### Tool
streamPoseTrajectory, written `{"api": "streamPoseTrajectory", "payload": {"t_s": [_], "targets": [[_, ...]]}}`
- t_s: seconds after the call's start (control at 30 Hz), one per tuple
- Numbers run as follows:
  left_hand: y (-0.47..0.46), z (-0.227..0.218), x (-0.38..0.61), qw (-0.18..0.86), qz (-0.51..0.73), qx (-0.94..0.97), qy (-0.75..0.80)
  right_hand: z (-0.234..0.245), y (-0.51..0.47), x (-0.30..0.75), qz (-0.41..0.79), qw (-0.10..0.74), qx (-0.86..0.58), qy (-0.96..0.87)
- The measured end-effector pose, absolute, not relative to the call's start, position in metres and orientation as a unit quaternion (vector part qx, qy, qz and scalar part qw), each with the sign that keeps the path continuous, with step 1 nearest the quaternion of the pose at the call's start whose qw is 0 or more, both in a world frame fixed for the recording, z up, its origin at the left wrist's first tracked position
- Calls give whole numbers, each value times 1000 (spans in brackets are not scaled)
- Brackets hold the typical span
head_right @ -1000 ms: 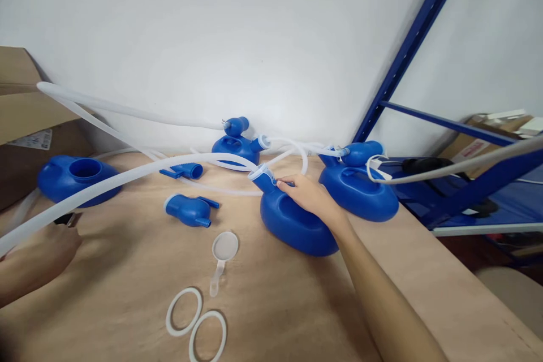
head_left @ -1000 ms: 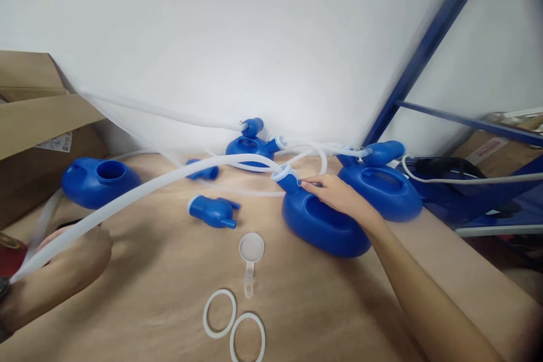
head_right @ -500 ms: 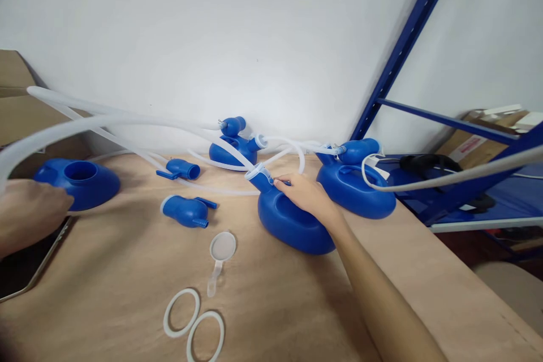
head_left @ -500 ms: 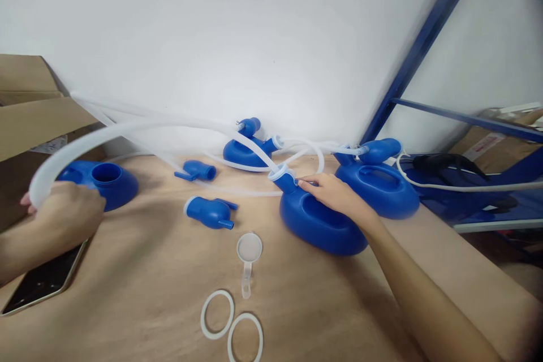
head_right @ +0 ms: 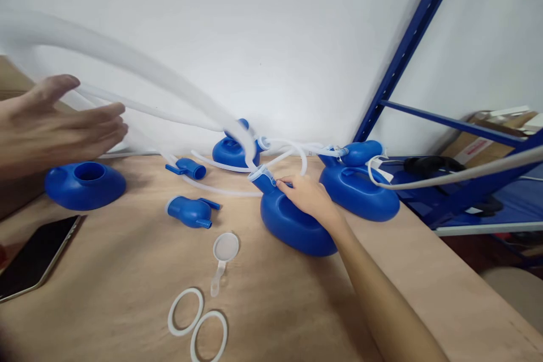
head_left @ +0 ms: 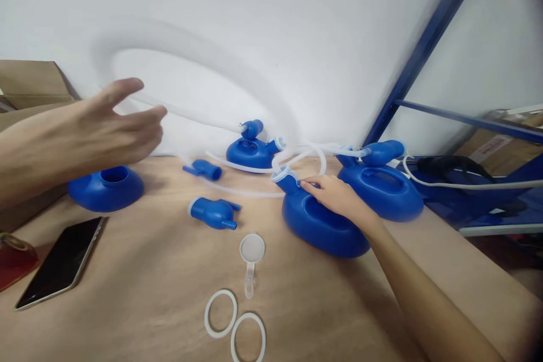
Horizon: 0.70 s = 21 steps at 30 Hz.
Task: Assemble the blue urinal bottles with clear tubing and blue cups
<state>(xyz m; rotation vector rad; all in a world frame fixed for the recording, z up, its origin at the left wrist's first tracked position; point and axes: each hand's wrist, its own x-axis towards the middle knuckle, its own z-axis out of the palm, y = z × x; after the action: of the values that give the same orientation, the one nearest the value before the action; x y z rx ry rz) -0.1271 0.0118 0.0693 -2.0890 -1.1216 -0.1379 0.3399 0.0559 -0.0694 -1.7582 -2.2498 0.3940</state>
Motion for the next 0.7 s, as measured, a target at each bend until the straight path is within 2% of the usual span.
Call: {"api": "streamPoseTrajectory", "payload": {"t_s": [0.1, 0.2, 0.43, 0.63, 0.7], "targets": [[2, 74, -113, 288, 42, -883, -368, -68, 54, 338, 127, 121, -604, -778], [4, 59, -107, 274, 13, -897, -347, -65, 51, 335, 117, 111, -609, -776], [42, -9, -132, 279, -21, -902, -329, -60, 48, 332, 106, 97, -618, -773], [58, -49, -169, 181, -53, -923, -335, -61, 49, 334, 102, 103, -608, -780], [57, -60, -173, 173, -111, -906, -370, -62, 50, 335, 108, 106, -607, -780]]}}
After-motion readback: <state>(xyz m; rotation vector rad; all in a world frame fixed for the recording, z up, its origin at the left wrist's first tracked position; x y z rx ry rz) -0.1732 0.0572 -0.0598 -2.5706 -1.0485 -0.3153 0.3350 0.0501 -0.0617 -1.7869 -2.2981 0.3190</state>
